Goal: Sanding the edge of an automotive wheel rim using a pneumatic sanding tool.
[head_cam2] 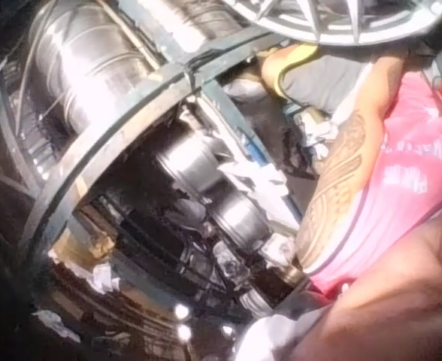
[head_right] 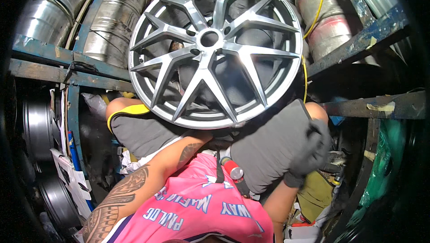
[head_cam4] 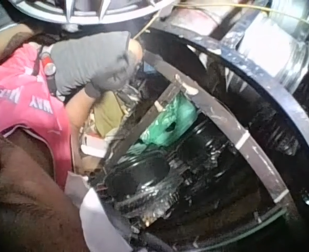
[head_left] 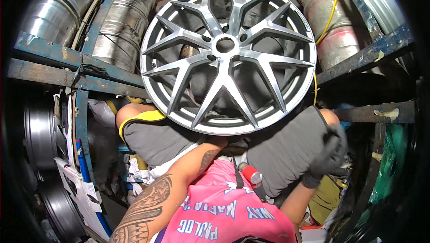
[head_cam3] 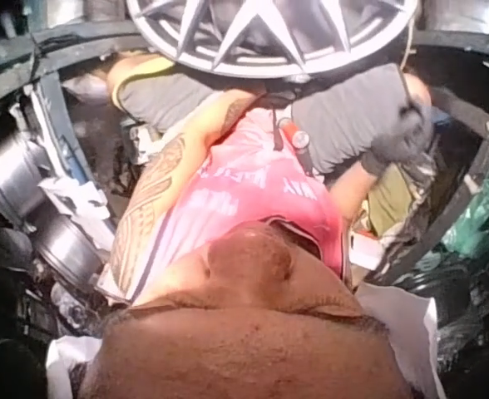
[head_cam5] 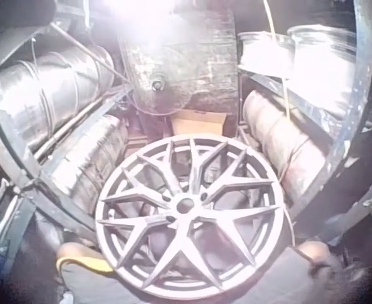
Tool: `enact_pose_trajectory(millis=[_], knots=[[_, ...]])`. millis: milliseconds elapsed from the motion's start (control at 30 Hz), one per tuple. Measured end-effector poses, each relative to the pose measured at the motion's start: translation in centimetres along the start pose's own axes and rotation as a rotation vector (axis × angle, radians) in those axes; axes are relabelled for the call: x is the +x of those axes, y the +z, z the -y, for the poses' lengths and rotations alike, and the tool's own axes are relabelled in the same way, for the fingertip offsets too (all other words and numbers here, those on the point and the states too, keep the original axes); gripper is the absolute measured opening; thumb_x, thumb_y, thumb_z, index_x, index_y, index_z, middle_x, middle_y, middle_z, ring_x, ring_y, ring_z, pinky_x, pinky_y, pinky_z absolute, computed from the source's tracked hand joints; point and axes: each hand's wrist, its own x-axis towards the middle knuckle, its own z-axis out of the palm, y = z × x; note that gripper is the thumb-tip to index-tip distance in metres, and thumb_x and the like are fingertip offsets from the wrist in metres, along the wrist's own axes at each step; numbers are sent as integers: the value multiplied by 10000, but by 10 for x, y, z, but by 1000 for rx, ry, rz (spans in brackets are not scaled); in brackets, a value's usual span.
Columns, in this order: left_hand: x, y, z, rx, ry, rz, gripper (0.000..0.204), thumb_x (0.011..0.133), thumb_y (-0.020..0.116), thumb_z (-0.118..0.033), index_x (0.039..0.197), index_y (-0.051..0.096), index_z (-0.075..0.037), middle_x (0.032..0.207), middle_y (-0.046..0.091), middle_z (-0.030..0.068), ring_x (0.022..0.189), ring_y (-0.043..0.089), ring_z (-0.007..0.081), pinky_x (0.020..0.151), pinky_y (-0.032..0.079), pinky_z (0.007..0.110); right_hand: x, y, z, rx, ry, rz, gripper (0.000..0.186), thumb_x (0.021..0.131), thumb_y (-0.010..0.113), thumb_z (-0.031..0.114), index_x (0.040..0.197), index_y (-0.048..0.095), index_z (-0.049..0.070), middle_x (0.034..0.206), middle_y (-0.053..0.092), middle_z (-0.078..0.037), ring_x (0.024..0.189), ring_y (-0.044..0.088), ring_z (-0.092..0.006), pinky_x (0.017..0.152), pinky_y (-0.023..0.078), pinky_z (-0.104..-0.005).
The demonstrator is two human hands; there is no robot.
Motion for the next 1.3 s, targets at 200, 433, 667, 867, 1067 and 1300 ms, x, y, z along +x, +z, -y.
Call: enact_pose_trajectory(millis=[200,433,667,867,1067,1300], knots=[[-41,-22,11,263,-1,349,436,875,649,-389,1220,709,-128,1079,737,161,998,702,340,859,527,473,5,61,24,-931,-364,581,246,912,669,167,1147,709,105,1024,697,-125,969,645,-327,879,485,-431],[-64,-75,-24,238,-72,637,568,800,710,-434,1225,674,-59,982,739,160,902,714,367,723,544,489,5,56,30,-893,-373,615,276,900,680,145,1171,714,105,962,709,-128,911,653,-321,840,486,-432],[-124,-205,51,-483,-156,618,842,795,749,-497,1418,500,12,1176,684,247,1070,688,343,943,524,415,11,45,41,-679,-322,554,244,874,691,87,1113,738,76,959,726,-114,884,671,-302,841,503,-401],[-254,-172,165,-970,-301,261,886,815,716,-479,1476,426,35,1419,560,189,1281,563,349,1148,382,454,12,61,61,-483,-302,659,250,866,688,58,1112,732,68,951,729,-100,838,676,-282,784,516,-388],[-205,-165,140,-1222,-117,-80,885,823,725,-478,1501,397,-14,1452,522,185,1322,519,345,1160,361,468,-1,106,98,-268,-407,840,286,829,723,108,1114,726,89,906,709,-77,788,667,-272,723,518,-397],[-84,-196,202,-1505,141,-477,890,832,736,-476,1531,363,-72,1490,477,181,1370,467,339,1174,337,485,-49,103,106,-15,-296,1046,282,856,705,89,1130,716,25,905,718,-122,791,678,-300,719,517,-412]])
